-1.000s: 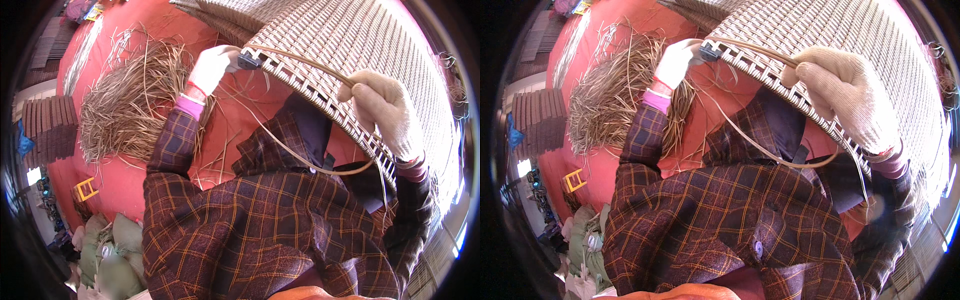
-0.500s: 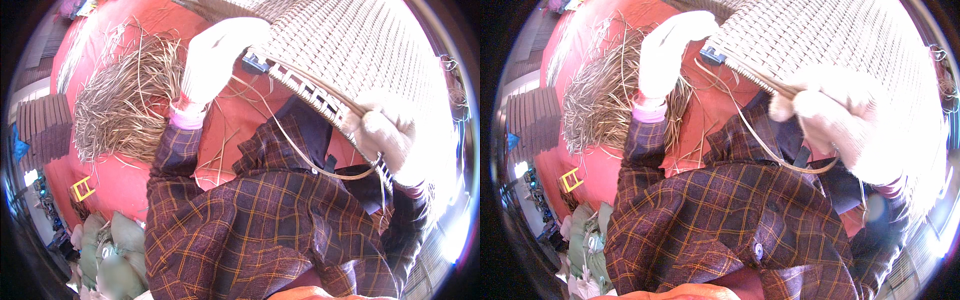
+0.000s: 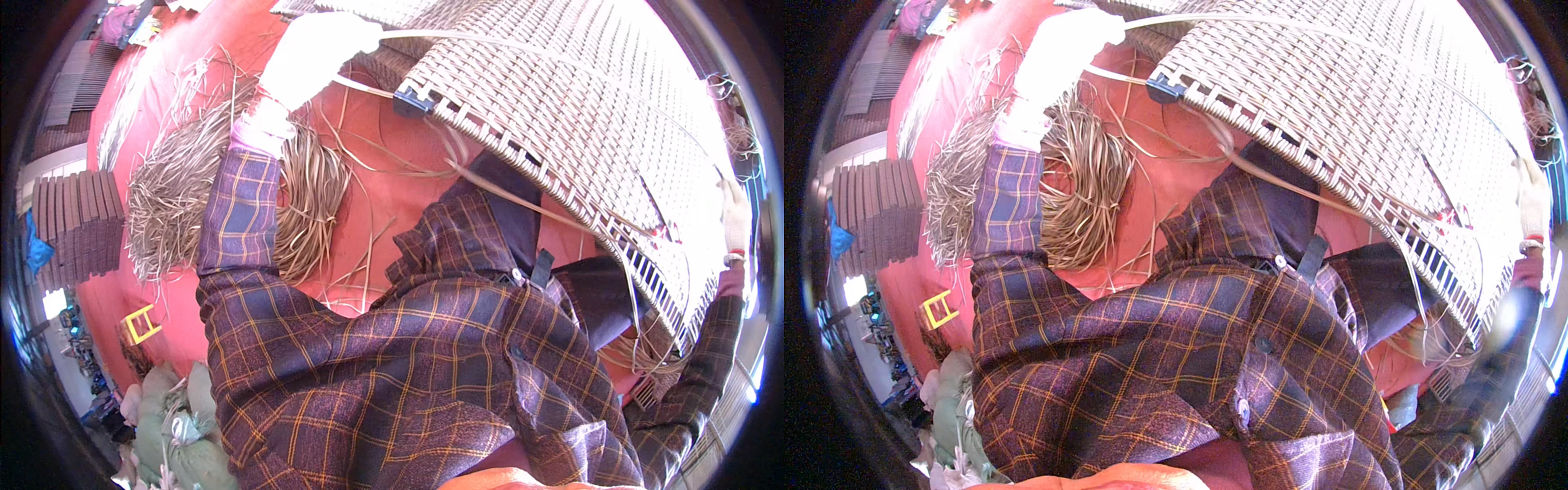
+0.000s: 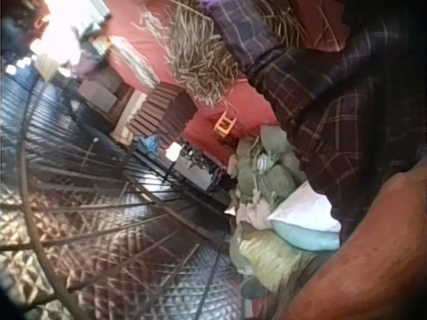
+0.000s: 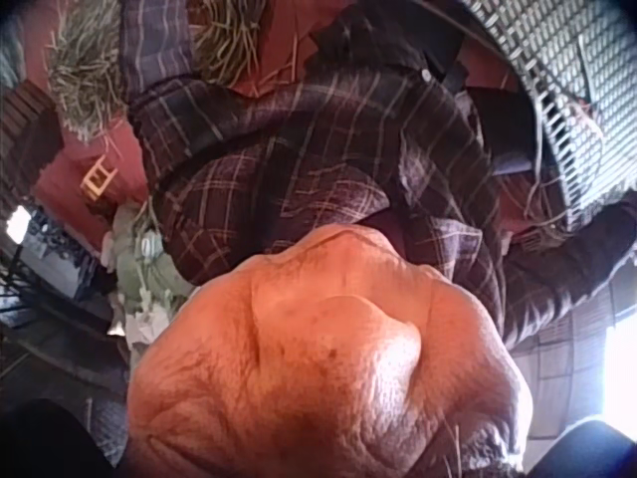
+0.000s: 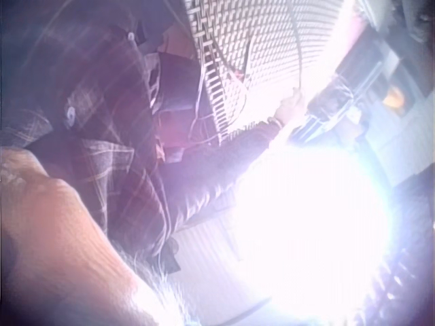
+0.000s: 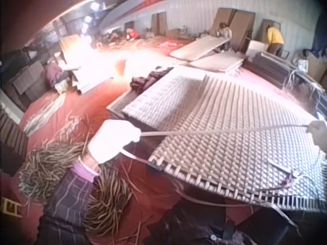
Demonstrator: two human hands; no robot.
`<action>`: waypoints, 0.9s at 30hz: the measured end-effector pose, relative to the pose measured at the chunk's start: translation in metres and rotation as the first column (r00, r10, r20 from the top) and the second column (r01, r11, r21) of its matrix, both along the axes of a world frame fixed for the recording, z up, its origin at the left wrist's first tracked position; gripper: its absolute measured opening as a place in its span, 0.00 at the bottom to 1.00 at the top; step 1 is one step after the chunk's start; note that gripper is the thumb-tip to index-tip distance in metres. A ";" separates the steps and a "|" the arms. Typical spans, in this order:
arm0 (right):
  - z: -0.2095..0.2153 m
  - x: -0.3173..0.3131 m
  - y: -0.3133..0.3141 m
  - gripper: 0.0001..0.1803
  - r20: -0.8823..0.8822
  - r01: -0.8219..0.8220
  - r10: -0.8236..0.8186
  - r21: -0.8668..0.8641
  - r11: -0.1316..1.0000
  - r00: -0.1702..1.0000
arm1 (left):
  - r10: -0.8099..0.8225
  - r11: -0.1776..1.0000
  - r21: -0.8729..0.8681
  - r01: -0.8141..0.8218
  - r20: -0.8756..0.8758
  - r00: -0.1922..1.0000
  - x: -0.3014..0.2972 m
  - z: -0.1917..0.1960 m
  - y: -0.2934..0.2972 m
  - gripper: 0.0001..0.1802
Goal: The person weaves a flat mat by hand, threading thin strips through the existing weave and tightening them. The person uses both hands to pull and adjust the strips along the edge of the mat.
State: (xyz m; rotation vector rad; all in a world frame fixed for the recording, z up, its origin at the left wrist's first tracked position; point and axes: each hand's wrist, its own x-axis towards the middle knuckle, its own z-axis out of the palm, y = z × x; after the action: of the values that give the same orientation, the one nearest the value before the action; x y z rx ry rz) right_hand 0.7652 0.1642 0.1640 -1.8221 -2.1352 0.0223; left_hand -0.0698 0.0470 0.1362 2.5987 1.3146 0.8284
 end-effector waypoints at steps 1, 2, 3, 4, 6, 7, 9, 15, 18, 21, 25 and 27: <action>-0.001 0.030 0.005 0.16 0.043 0.061 -0.061 0.011 0.998 0.997 | 0.064 0.998 -0.010 -0.064 0.003 0.998 -0.007 -0.005 0.002 0.13; -0.003 0.041 0.003 0.16 0.056 0.164 -0.164 -0.005 0.986 0.985 | 0.143 0.989 -0.030 -0.144 -0.014 0.990 -0.007 -0.008 0.002 0.13; -0.004 0.035 0.002 0.17 0.159 0.037 -0.038 0.012 0.999 0.987 | 0.245 0.966 -0.069 -0.249 -0.062 0.968 -0.004 -0.004 0.003 0.13; -0.003 0.012 -0.006 0.17 0.243 -0.012 0.013 -0.003 1.000 0.970 | 0.222 0.971 -0.093 -0.220 0.010 0.975 0.003 0.004 0.000 0.14; -0.001 -0.080 -0.024 0.17 0.138 -0.131 0.137 -0.051 0.990 0.981 | 0.125 0.940 0.271 -0.205 0.283 0.951 0.036 0.023 -0.005 0.10; 0.001 -0.139 -0.038 0.16 0.052 -0.258 0.260 -0.028 0.966 0.964 | 0.091 0.882 0.397 -0.254 0.384 0.919 0.059 0.033 -0.009 0.08; 0.013 -0.256 -0.070 0.15 0.032 -0.472 0.475 -0.073 0.879 0.880 | -0.001 0.941 0.314 -0.128 0.382 0.924 0.097 0.050 -0.024 0.10; 0.053 -0.430 -0.132 0.13 -0.404 -0.658 0.551 -0.198 0.727 0.730 | -0.225 0.878 0.439 0.191 0.027 0.974 0.153 0.050 -0.038 0.15; 0.038 -0.413 -0.111 0.14 -0.319 -0.708 0.656 -0.079 0.701 0.684 | -0.157 0.965 0.200 0.172 -0.089 0.984 0.120 0.043 -0.031 0.13; 0.016 -0.346 -0.064 0.15 -0.141 -0.577 0.569 -0.026 0.816 0.810 | 0.027 0.944 0.310 0.115 -0.419 0.908 0.045 0.029 -0.019 0.16; 0.002 -0.240 -0.012 0.16 0.236 -0.552 0.507 0.207 0.807 0.829 | 0.137 0.973 0.220 -0.067 -0.323 0.936 -0.058 -0.007 0.014 0.12; -0.005 -0.211 -0.008 0.19 -0.103 -0.071 0.045 -0.266 0.961 0.994 | 0.191 0.971 0.204 -0.128 -0.331 0.924 -0.081 -0.011 0.019 0.13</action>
State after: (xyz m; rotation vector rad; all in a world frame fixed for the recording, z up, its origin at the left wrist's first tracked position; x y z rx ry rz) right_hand 0.5539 0.1565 0.1591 -1.8571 -2.2046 0.4261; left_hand -0.1509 0.0663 0.1250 2.9130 1.6323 0.5410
